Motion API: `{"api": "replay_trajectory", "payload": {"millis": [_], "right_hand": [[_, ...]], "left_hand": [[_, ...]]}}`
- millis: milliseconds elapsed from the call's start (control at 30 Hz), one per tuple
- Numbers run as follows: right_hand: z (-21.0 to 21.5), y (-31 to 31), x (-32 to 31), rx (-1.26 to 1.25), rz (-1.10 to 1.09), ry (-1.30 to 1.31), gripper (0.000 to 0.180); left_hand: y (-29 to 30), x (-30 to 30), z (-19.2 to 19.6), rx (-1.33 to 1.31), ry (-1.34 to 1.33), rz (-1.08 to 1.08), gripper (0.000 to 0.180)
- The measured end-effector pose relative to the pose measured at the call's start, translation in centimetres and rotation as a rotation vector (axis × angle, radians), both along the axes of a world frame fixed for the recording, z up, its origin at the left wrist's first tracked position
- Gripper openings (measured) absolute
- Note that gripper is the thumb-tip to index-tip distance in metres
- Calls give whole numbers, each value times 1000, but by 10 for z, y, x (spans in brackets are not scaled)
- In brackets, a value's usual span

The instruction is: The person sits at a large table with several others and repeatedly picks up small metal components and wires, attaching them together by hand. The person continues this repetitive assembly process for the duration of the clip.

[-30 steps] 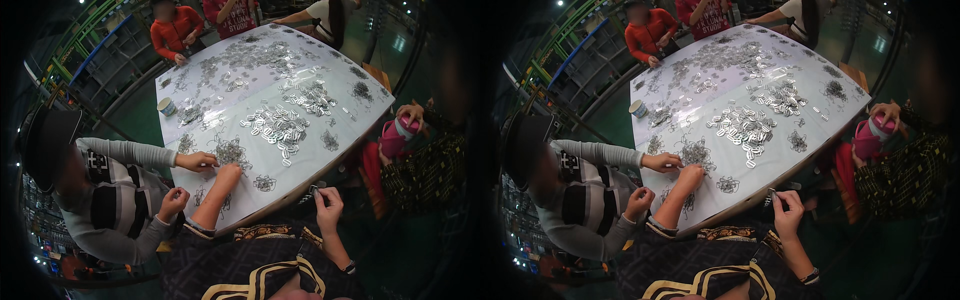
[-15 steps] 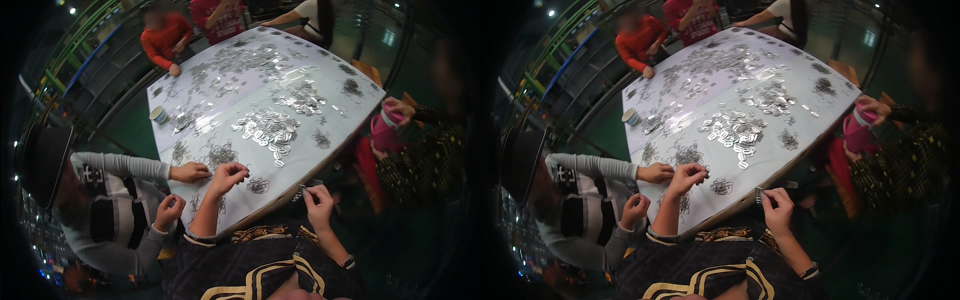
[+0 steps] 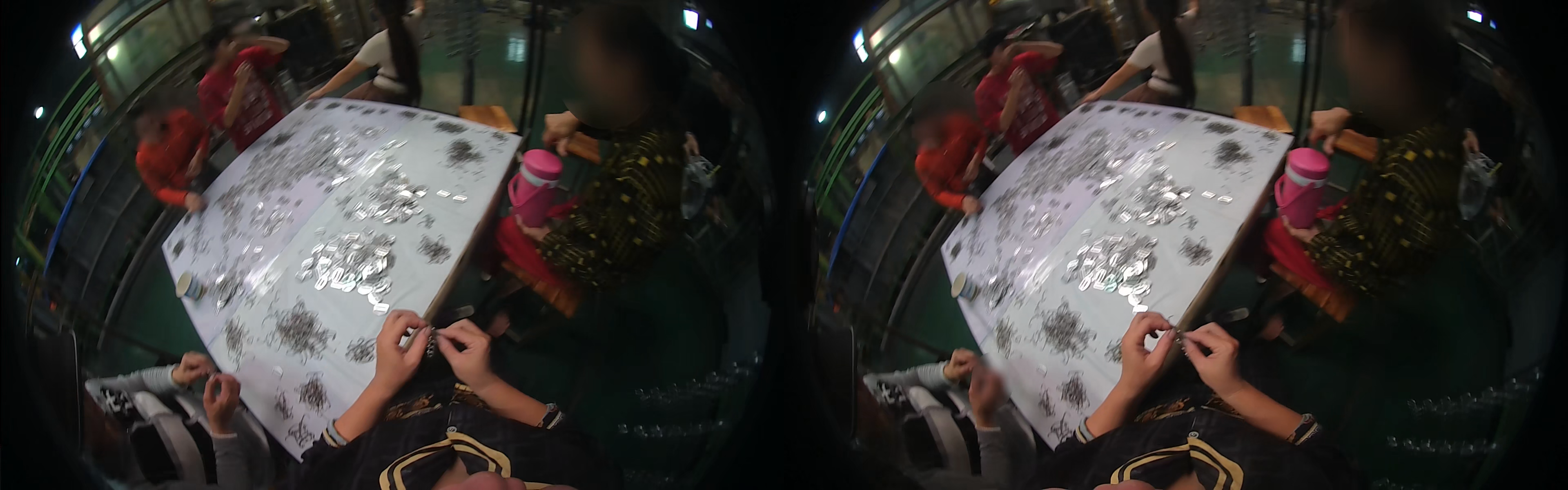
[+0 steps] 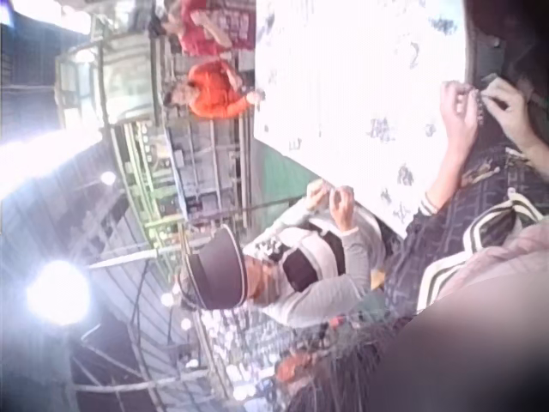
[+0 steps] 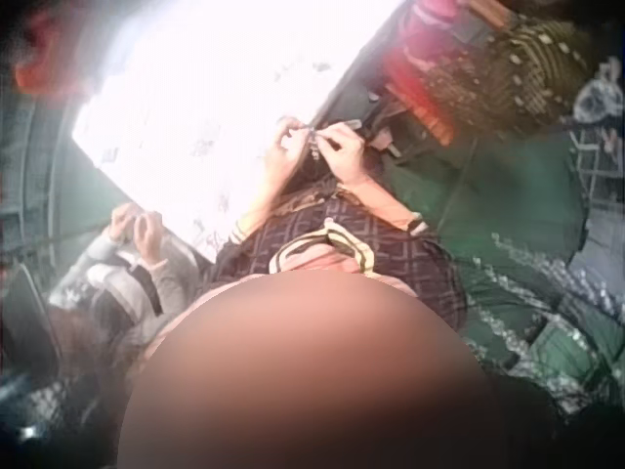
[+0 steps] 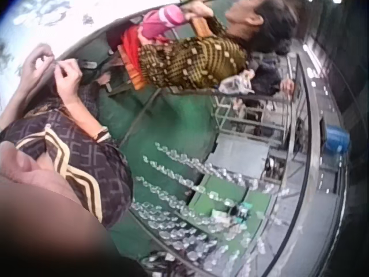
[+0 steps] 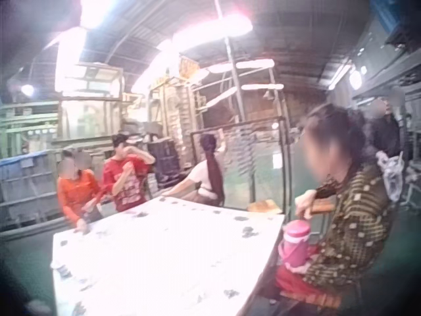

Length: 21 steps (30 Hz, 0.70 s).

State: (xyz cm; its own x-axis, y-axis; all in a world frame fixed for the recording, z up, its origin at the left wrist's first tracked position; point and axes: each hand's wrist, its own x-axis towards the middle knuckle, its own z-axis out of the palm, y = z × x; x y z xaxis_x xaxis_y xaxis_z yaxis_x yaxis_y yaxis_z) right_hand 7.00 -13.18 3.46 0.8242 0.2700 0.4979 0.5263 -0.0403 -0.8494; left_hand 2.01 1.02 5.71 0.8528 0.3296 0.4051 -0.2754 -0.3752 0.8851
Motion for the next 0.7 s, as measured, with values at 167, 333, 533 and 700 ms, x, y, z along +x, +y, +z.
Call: {"api": "replay_trajectory", "payload": {"millis": [167, 333, 533, 700], "right_hand": [[4, -2, -1, 43, -43, 10, 12], [1, -3, -2, 51, -81, 3, 10], [5, -6, -6, 54, -106, -11, 11], [11, -16, -6, 40, -155, -6, 11]], "left_hand": [[-2, 0, 2, 58, 14, -30, 11], [-4, 10, -8, -113, 42, -129, 7], [-10, 9, -2, -312, 78, -223, 6], [-23, 17, 6, -414, 76, -306, 8]]}}
